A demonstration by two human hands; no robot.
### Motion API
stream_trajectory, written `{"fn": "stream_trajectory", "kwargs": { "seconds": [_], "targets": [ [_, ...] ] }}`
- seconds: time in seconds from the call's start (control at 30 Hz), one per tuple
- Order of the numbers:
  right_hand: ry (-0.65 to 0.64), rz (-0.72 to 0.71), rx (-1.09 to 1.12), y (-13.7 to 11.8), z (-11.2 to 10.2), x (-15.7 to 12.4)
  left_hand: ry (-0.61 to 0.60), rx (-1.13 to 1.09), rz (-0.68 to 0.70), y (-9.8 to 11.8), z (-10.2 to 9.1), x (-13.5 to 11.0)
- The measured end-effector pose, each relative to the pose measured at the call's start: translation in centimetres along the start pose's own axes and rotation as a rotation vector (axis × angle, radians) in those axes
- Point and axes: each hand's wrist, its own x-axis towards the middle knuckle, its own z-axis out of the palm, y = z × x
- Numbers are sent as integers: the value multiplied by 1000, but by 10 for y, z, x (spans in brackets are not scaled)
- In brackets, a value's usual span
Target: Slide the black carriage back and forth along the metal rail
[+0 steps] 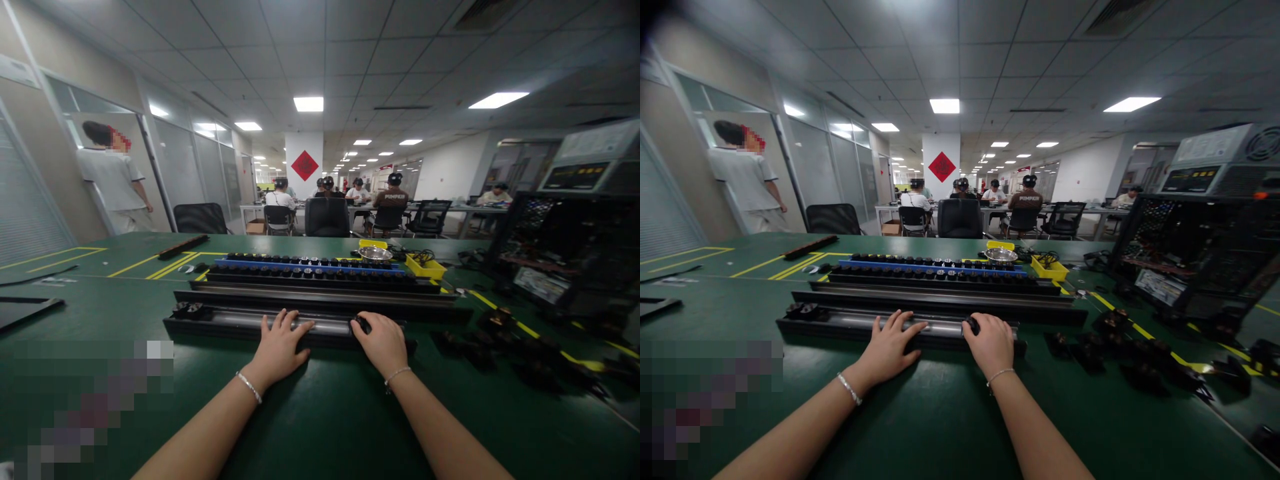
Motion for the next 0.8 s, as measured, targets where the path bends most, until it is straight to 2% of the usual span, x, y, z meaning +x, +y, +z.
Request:
{"fn": "stream_trajectory", "kwargs": {
  "seconds": [0.8],
  "targets": [
    [14, 56, -3, 0, 0, 2, -21, -4, -7, -1, 0, 0]
  ]
}}
